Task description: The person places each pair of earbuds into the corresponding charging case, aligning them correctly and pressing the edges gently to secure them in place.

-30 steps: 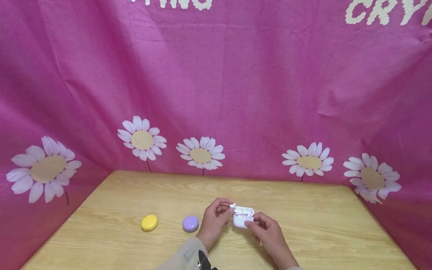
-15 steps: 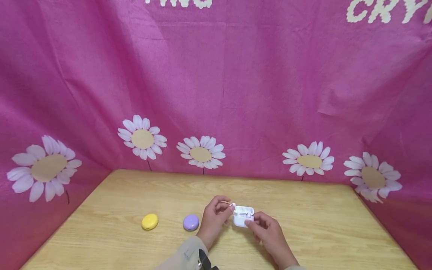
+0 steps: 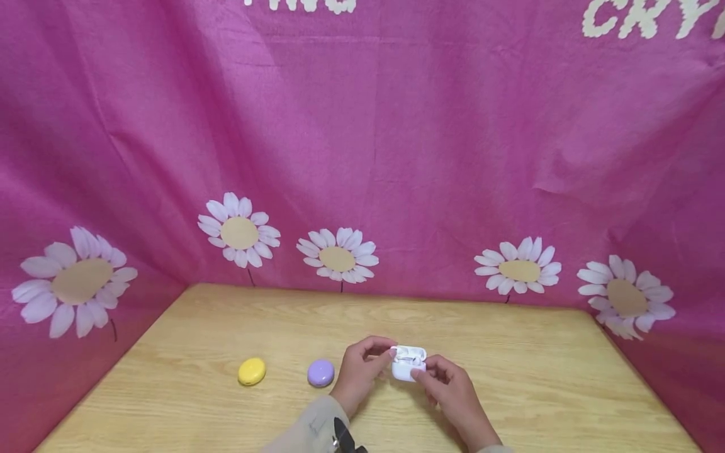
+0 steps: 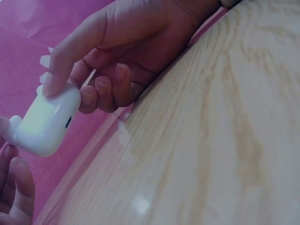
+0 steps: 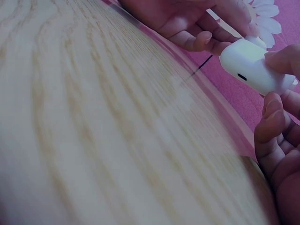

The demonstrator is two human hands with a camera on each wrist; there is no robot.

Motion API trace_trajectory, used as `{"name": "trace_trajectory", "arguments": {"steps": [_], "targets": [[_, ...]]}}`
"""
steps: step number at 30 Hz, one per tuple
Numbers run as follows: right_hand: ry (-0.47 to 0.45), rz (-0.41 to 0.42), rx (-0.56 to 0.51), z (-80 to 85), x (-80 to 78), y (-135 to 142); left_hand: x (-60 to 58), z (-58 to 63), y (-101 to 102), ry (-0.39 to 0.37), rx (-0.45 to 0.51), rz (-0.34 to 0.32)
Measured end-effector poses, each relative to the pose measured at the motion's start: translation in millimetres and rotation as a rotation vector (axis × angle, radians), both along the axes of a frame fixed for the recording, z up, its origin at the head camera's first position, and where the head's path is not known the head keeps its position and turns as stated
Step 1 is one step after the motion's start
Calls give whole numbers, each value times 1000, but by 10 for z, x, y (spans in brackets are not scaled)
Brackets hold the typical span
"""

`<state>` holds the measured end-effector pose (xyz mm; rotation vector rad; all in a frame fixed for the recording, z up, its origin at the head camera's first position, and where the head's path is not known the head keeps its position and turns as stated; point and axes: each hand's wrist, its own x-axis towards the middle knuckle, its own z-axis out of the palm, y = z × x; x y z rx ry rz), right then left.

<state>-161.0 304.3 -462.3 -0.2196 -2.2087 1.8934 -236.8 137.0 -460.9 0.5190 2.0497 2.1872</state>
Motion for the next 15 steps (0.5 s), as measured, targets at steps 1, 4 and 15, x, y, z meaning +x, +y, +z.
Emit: {"name": "trace_trajectory", "arguments": {"steps": [1,4,15], "targets": [[-3,-1,2,-7,1,0,12,4,-2,-3,-5,2],[0,2,12,-29,8,-4,33,0,-11,0,-24,7],[-9,9,11,13,5,-1,12,4,-4,65,-95,-3]]}}
